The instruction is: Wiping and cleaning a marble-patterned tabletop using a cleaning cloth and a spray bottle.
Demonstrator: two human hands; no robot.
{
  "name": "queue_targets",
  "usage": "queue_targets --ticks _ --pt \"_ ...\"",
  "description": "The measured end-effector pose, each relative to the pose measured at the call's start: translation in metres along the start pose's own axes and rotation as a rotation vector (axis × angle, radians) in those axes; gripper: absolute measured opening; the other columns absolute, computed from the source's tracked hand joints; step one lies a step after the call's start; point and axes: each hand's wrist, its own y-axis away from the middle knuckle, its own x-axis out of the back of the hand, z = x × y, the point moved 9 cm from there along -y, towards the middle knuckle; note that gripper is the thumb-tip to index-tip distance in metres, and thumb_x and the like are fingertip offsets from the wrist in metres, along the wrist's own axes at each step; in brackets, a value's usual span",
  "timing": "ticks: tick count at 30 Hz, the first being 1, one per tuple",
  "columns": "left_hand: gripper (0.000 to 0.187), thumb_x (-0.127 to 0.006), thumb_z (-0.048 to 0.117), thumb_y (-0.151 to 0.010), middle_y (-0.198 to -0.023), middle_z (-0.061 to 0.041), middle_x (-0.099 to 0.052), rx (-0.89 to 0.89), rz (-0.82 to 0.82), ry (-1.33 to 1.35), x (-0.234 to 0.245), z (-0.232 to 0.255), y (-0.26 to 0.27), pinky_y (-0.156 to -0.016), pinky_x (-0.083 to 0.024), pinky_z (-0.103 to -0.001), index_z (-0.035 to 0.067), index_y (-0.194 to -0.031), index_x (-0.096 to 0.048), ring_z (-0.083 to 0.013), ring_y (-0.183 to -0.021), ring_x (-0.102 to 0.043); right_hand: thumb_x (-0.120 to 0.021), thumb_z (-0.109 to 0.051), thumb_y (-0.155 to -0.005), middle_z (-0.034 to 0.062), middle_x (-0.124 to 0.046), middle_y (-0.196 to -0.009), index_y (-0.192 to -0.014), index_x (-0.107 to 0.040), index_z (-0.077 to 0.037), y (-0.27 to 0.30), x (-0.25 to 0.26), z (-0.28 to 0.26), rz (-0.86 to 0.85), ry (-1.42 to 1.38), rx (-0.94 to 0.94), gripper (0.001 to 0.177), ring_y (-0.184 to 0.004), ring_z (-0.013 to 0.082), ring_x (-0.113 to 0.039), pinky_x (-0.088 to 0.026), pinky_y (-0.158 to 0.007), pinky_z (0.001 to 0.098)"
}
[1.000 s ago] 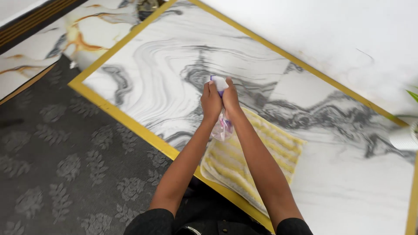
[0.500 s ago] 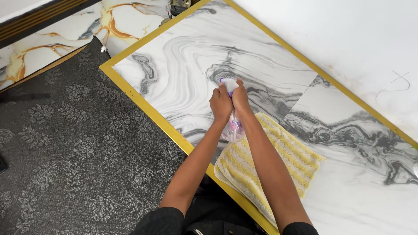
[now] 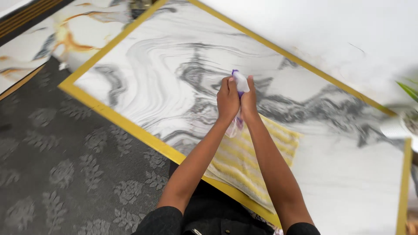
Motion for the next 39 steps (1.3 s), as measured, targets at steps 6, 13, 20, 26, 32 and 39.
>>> queue_targets --ticks 6,13,20,26,32,39 --pt "0.048 -0.035 0.040 -0.109 -0.128 -0.015 -0.071 -0.032 -0.420 0.236 -0.154 0.017 0.050 -0.100 -0.049 -0.037 0.012 -0.140 -0.060 -0.0264 -0.117 -0.067 -0.035 -0.050 -0.115 0.0059 -0.061 -0.111 -0.124 -0.060 -0.005 0.042 0.139 -0.082 0.205 -0.020 0.313 0.052 -0.101 0.0160 -0.058 -0.050 -0.090 0.0353" --pt "0.058 -0.030 0.047 -0.110 -0.155 -0.010 -0.051 -0.030 -0.995 0.322 -0.347 0.027 0.218 -0.114 -0.039 -0.033 0.018 -0.160 -0.036 -0.0240 -0.142 -0.050 -0.027 -0.050 -0.109 0.0072 -0.063 -0.125 -0.135 -0.055 -0.006 0.201 0.299 -0.191 0.634 0.138 0.471 0.058 -0.112 0.0162 -0.061 -0.051 -0.098 0.0342" --pt "0.061 -0.033 0.051 -0.111 -0.156 -0.015 -0.055 -0.012 -1.420 0.419 -0.423 0.038 0.437 -0.118 -0.039 -0.035 0.016 -0.161 -0.039 -0.0260 -0.144 -0.052 -0.026 -0.048 -0.113 0.0102 -0.062 -0.131 -0.144 -0.052 0.000 0.405 0.423 -0.229 1.029 0.359 0.714 0.063 -0.119 0.0187 -0.060 -0.047 -0.107 0.0346" --pt "0.060 -0.026 0.055 -0.108 -0.148 -0.016 -0.060 0.006 -1.677 0.215 -0.411 0.040 0.525 -0.111 -0.044 -0.038 0.027 -0.160 -0.040 -0.0317 -0.137 -0.057 -0.027 -0.050 -0.112 0.0102 -0.061 -0.130 -0.145 -0.049 0.000 0.502 0.452 -0.210 1.231 0.350 0.695 0.064 -0.116 0.0173 -0.059 -0.047 -0.104 0.0343" --pt "0.060 -0.028 0.056 -0.107 -0.148 -0.015 -0.059 0.004 -1.734 0.187 -0.411 0.020 0.544 -0.111 -0.044 -0.039 0.028 -0.160 -0.038 -0.0326 -0.138 -0.057 -0.026 -0.051 -0.113 0.0115 -0.062 -0.127 -0.146 -0.049 0.002 0.517 0.467 -0.185 1.192 0.275 0.666 0.066 -0.113 0.0186 -0.060 -0.050 -0.101 0.0351" --pt "0.062 -0.031 0.051 -0.110 -0.137 -0.021 -0.068 0.133 -1.703 0.258 -0.404 0.002 0.529 -0.112 -0.047 -0.036 0.018 -0.161 -0.043 -0.0306 -0.131 -0.064 -0.021 -0.049 -0.111 0.0184 -0.047 -0.156 -0.160 -0.032 0.002 0.511 0.429 -0.223 1.018 0.326 0.816 0.072 -0.139 0.0302 -0.051 -0.044 -0.115 0.0468"
